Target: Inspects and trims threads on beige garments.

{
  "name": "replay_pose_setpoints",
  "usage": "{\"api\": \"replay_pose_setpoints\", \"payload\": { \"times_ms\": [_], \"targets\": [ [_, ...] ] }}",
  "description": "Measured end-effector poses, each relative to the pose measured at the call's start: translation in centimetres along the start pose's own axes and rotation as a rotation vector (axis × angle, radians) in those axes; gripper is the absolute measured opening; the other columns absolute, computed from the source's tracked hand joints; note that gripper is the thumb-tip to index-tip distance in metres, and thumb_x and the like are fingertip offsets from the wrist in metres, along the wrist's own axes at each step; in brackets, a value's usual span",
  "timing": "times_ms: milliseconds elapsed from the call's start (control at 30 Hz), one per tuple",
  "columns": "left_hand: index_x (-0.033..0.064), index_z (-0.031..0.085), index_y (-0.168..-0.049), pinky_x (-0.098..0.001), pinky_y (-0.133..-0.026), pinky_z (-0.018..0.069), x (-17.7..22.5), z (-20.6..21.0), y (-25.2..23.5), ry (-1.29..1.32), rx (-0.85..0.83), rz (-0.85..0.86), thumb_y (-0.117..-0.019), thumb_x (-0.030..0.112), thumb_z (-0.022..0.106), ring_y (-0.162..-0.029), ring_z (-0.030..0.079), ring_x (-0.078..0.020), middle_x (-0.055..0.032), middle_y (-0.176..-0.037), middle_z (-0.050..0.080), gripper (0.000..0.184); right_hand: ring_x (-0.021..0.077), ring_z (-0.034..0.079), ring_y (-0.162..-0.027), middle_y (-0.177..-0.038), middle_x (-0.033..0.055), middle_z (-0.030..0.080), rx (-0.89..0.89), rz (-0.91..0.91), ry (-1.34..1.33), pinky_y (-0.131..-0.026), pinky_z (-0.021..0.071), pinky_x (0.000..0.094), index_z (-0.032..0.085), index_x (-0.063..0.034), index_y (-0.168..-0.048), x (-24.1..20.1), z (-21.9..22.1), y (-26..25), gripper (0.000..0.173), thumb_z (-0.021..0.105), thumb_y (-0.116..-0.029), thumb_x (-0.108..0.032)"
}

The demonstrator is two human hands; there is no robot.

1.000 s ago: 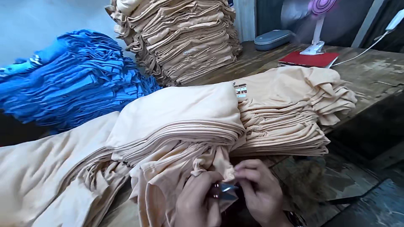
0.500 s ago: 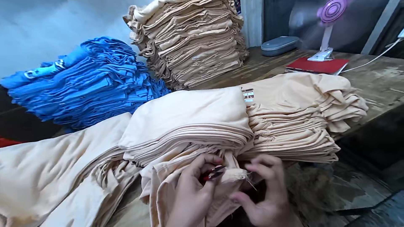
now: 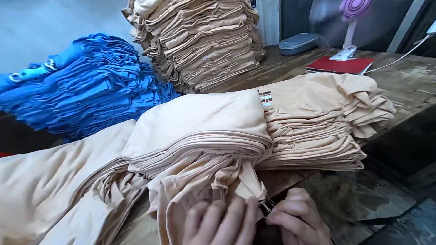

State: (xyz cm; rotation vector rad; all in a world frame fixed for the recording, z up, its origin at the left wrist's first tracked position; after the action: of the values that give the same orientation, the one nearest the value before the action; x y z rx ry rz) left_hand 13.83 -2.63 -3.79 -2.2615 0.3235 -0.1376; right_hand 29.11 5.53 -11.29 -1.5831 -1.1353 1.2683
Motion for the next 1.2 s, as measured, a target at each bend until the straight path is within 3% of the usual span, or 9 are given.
{"api": "replay_pose_setpoints", "payload": {
  "times_ms": [100, 333, 533, 633, 733, 800, 900, 1000, 1200],
  "targets": [
    [0.0185, 0.076, -0.114, -0.0375, -0.080, 0.0406, 0.6, 1.4, -0.1, -0.099, -0.008, 0.139, -0.0988, 0.019, 0.064, -0.086, 0.058, -0.0197, -0.0011, -0.104, 0.073, 0.020, 0.0067, 0.057, -0.102, -0.102, -0.0071, 0.061, -0.008, -0.014, 0.020, -0.101, 0.0439, 0.0259, 0.068, -0.0225, -0.102, -0.1, 0.3, -0.4, 0.006, 0.063, -0.1002, -0.019],
    [0.0208, 0.075, -0.116, -0.0398, -0.085, 0.0368, -1.3, -2.0, 1.3, -0.095, -0.035, 0.031, -0.0981, 0.021, 0.067, -0.088, 0.057, -0.0209, -0.0023, -0.101, 0.072, 0.019, 0.0075, 0.059, -0.101, -0.098, -0.0063, 0.063, -0.069, 0.044, -0.054, -0.099, 0.0465, 0.0266, 0.069, -0.0204, -0.100, 0.0, -0.4, -0.3, 0.002, 0.068, -0.0986, -0.020],
    [0.0187, 0.077, -0.110, -0.0408, -0.080, 0.0413, -1.0, 0.3, 1.9, -0.213, -0.188, 0.111, -0.0984, 0.012, 0.060, -0.084, 0.059, -0.0221, -0.0018, -0.100, 0.074, 0.022, 0.0078, 0.061, -0.098, -0.095, -0.0057, 0.064, -0.127, 0.068, -0.102, -0.099, 0.0473, 0.0292, 0.071, -0.0203, -0.098, -0.1, -0.2, -0.4, 0.003, 0.069, -0.0986, -0.023],
    [0.0217, 0.076, -0.111, -0.0415, -0.081, 0.0403, -2.1, -0.3, 1.9, -0.170, -0.169, 0.031, -0.0985, 0.019, 0.063, -0.086, 0.059, -0.0213, -0.0008, -0.101, 0.073, 0.019, 0.0085, 0.064, -0.095, -0.091, -0.0072, 0.068, -0.199, 0.154, 0.102, -0.103, 0.0447, 0.0382, 0.073, -0.0266, -0.093, 1.5, -1.6, 0.2, 0.012, 0.067, -0.0978, -0.036],
    [0.0235, 0.074, -0.117, -0.0410, -0.083, 0.0422, -3.1, -1.2, 1.6, -0.084, -0.104, -0.082, -0.0983, 0.030, 0.067, -0.090, 0.060, -0.0203, -0.0022, -0.102, 0.071, 0.021, 0.0159, 0.062, -0.109, -0.105, -0.0029, 0.071, -0.193, 0.315, 0.246, -0.103, 0.0437, 0.0455, 0.069, -0.0263, -0.074, 3.2, -2.5, 0.8, 0.039, 0.068, -0.0887, -0.063],
    [0.0233, 0.074, -0.117, -0.0402, -0.084, 0.0434, -3.4, -1.2, 1.0, -0.026, -0.051, -0.127, -0.0966, 0.032, 0.070, -0.093, 0.061, -0.0192, -0.0024, -0.103, 0.071, 0.023, 0.0180, 0.062, -0.113, -0.113, 0.0012, 0.069, -0.096, 0.343, 0.234, -0.100, 0.0499, 0.0436, 0.068, -0.0227, -0.085, 2.6, -1.7, 0.2, 0.047, 0.076, -0.0787, -0.069],
    [0.0230, 0.074, -0.119, -0.0388, -0.084, 0.0460, -2.9, -0.5, 0.2, 0.043, 0.006, -0.168, -0.0946, 0.036, 0.073, -0.094, 0.062, -0.0166, -0.0010, -0.104, 0.071, 0.028, 0.0187, 0.063, -0.118, -0.121, 0.0056, 0.066, 0.001, 0.290, 0.173, -0.099, 0.0549, 0.0382, 0.069, -0.0201, -0.116, 1.5, 1.3, -0.5, 0.043, 0.082, -0.0840, -0.045],
    [0.0236, 0.078, -0.115, -0.0394, -0.078, 0.0451, -2.3, 0.3, 0.4, 0.060, 0.031, -0.118, -0.0943, 0.034, 0.073, -0.088, 0.062, -0.0170, -0.0001, -0.101, 0.073, 0.024, 0.0119, 0.070, -0.096, -0.100, 0.0017, 0.073, 0.147, 0.170, 0.044, -0.087, 0.0606, 0.0288, 0.079, -0.0142, -0.107, 1.0, 1.5, 0.0, 0.018, 0.073, -0.0912, -0.007],
    [0.0228, 0.074, -0.118, -0.0381, -0.084, 0.0379, 0.5, 1.0, 0.7, -0.091, 0.047, 0.060, -0.0977, 0.024, 0.067, -0.088, 0.056, -0.0189, 0.0000, -0.103, 0.071, 0.021, 0.0108, 0.068, -0.100, -0.101, -0.0010, 0.071, 0.123, 0.193, -0.049, -0.092, 0.0586, 0.0273, 0.076, -0.0135, -0.100, -0.1, -0.5, 1.0, 0.013, 0.069, -0.0941, -0.005]
  ]
}}
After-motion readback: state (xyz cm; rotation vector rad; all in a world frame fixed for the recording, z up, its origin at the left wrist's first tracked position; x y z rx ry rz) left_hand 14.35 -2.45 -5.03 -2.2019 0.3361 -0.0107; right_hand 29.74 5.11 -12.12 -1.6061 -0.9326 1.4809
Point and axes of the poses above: each hand's wrist, its own y-axis away from the middle knuckle, its own z-axis out of the palm, x = y × z, the point moved 7 cm from there along -y, towards the middle knuckle
